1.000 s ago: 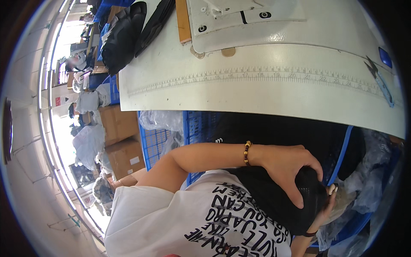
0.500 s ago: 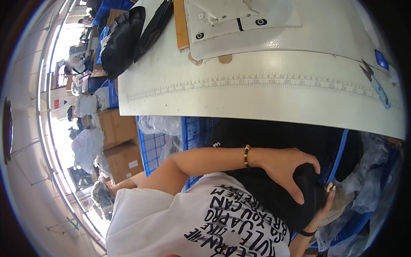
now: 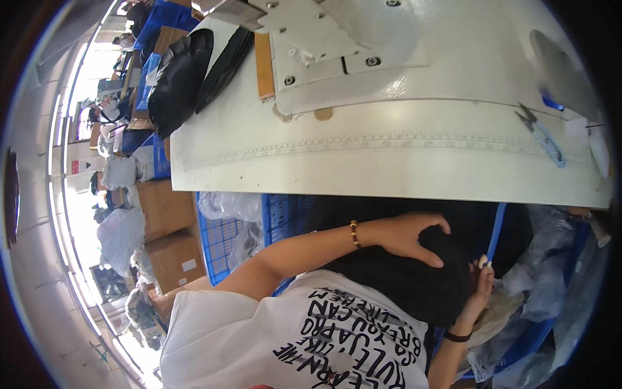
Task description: Stitch the upper component of a shoe using an industrial sewing machine.
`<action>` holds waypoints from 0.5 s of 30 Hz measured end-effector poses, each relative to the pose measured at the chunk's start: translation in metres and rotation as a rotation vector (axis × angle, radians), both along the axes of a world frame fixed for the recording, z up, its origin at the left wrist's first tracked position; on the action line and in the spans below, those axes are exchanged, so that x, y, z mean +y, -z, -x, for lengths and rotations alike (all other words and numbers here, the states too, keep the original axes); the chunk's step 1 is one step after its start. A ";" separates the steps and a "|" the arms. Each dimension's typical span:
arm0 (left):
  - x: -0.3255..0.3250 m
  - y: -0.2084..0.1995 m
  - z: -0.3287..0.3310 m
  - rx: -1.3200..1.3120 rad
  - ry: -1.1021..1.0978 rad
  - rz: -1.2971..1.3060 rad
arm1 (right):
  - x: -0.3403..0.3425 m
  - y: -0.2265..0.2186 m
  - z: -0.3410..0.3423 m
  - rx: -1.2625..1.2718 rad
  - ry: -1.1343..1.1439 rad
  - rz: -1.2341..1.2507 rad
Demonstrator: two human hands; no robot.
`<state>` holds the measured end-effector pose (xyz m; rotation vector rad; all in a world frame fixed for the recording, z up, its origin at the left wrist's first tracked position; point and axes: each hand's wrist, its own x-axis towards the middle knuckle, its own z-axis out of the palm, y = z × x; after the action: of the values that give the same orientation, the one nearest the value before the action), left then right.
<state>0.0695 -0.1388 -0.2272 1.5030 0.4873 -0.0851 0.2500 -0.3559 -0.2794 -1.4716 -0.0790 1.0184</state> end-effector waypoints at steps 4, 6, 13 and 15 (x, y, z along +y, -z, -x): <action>0.011 0.011 0.006 0.073 0.004 0.014 | 0.022 0.002 0.005 0.041 -0.019 -0.028; 0.014 0.018 0.005 0.105 0.028 0.013 | 0.024 -0.002 0.000 -0.006 -0.010 0.019; 0.022 0.029 0.002 0.225 0.099 0.092 | 0.070 -0.042 -0.014 -0.314 0.085 -0.221; 0.022 0.037 0.003 0.188 0.078 0.066 | 0.085 -0.078 -0.025 -0.544 0.018 -0.394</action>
<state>0.0665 -0.1171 -0.2642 1.4563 0.5703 -0.3028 0.2746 -0.2707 -0.2018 -1.3392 -0.6206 0.5229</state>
